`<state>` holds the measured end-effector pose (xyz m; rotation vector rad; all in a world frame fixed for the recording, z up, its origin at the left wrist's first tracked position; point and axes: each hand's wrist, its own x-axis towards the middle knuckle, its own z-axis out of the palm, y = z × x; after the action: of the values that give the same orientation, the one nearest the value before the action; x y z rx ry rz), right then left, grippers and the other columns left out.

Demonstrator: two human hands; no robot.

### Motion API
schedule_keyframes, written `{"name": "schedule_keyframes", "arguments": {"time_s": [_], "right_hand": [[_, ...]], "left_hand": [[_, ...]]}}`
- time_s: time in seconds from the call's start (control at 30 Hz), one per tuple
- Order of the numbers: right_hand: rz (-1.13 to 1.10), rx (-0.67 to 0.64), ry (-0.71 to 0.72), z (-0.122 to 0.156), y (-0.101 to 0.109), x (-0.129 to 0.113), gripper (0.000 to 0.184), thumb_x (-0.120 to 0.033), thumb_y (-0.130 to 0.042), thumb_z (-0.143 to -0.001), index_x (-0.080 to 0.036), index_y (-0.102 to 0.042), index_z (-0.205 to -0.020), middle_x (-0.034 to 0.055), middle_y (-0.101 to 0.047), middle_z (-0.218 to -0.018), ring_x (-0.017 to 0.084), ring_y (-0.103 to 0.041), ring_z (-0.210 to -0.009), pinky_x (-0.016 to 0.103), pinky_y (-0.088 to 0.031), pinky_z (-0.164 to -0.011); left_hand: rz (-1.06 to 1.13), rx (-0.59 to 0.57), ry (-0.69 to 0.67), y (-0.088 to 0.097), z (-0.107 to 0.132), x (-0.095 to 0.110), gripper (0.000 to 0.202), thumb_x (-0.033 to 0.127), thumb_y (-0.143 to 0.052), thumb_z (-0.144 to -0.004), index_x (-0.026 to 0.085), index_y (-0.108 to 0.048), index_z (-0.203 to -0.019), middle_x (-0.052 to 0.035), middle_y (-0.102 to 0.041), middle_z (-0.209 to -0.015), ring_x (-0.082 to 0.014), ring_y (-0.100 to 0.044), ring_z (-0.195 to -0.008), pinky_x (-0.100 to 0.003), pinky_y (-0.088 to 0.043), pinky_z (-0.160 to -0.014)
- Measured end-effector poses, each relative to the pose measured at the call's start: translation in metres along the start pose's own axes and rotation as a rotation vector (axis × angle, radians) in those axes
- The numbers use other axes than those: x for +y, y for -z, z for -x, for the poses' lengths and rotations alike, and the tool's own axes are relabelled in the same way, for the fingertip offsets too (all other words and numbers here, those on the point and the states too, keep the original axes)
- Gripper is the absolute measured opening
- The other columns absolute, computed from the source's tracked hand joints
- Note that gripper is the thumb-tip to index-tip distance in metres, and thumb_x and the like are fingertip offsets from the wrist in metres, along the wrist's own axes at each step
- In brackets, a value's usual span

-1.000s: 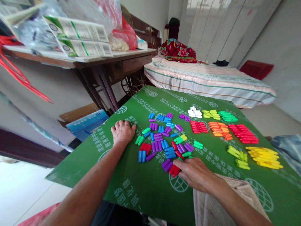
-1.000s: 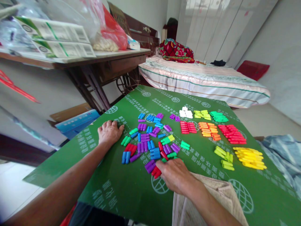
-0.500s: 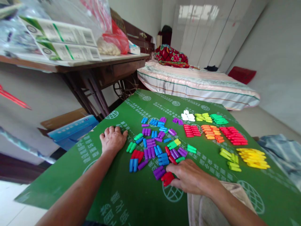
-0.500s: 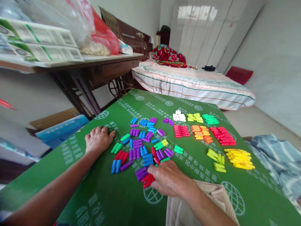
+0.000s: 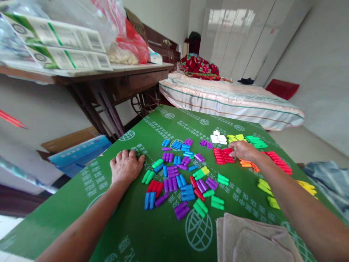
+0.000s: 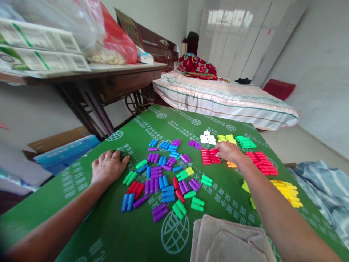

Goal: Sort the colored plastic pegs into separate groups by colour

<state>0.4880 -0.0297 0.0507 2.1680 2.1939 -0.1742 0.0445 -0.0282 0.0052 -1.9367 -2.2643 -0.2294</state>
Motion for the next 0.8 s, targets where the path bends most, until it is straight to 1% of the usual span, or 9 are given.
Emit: {"name": "schedule_keyframes", "arguments": {"time_s": [0.1, 0.17, 0.4, 0.6, 0.7, 0.8], "right_hand": [[-0.004, -0.034, -0.026, -0.015, -0.011, 0.012, 0.019, -0.027, -0.069, -0.072, -0.023, -0.069, -0.091, -0.0034, -0.064, -0.069, 0.011, -0.057, -0.064, 0.021, -0.031, -0.053], [-0.012, -0.052, -0.031, -0.022, -0.015, 0.017, 0.022, -0.029, -0.070, -0.072, -0.024, -0.069, -0.093, -0.0035, -0.065, -0.070, 0.011, -0.057, -0.064, 0.020, -0.031, -0.052], [-0.022, -0.097, -0.031, -0.029, -0.019, 0.017, 0.029, -0.030, -0.069, -0.072, -0.022, -0.070, -0.100, -0.0024, -0.066, -0.071, 0.012, -0.059, -0.065, 0.021, -0.034, -0.054], [-0.006, -0.098, -0.034, -0.026, -0.015, 0.015, 0.038, -0.032, -0.068, -0.073, -0.023, -0.067, -0.109, -0.0013, -0.068, -0.077, 0.013, -0.060, -0.069, 0.022, -0.035, -0.057], [0.012, -0.084, -0.030, -0.019, -0.009, 0.012, 0.037, -0.032, -0.066, -0.075, -0.024, -0.067, -0.111, -0.0008, -0.067, -0.078, 0.014, -0.060, -0.069, 0.023, -0.034, -0.057], [0.032, -0.060, -0.010, -0.006, -0.004, 0.002, 0.034, -0.032, -0.063, -0.077, -0.025, -0.067, -0.111, -0.0001, -0.067, -0.078, 0.015, -0.060, -0.070, 0.024, -0.034, -0.057]], "left_hand": [[-0.003, 0.004, -0.004, 0.001, 0.000, 0.001, 0.059, 0.051, -0.027, -0.088, 0.012, -0.056, -0.121, -0.0191, -0.052, -0.129, -0.0365, -0.041, -0.124, -0.051, -0.035, -0.098], [-0.004, -0.004, 0.002, 0.003, 0.001, 0.002, 0.058, 0.050, -0.027, -0.088, 0.012, -0.055, -0.122, -0.0187, -0.052, -0.130, -0.0363, -0.041, -0.125, -0.051, -0.035, -0.099], [-0.009, -0.019, 0.011, 0.004, 0.002, 0.002, 0.059, 0.050, -0.028, -0.088, 0.012, -0.055, -0.123, -0.0192, -0.051, -0.131, -0.0365, -0.040, -0.125, -0.051, -0.034, -0.099], [0.000, -0.021, 0.009, 0.005, 0.002, 0.004, 0.058, 0.050, -0.028, -0.088, 0.012, -0.056, -0.121, -0.0198, -0.052, -0.130, -0.0370, -0.040, -0.125, -0.052, -0.034, -0.099], [0.001, -0.018, 0.012, 0.004, 0.001, 0.004, 0.057, 0.050, -0.029, -0.088, 0.012, -0.056, -0.121, -0.0194, -0.052, -0.130, -0.0368, -0.040, -0.125, -0.052, -0.034, -0.099], [0.000, -0.015, 0.015, 0.002, 0.001, 0.004, 0.057, 0.050, -0.030, -0.087, 0.012, -0.056, -0.121, -0.0188, -0.052, -0.129, -0.0364, -0.040, -0.125, -0.052, -0.035, -0.099]]}}
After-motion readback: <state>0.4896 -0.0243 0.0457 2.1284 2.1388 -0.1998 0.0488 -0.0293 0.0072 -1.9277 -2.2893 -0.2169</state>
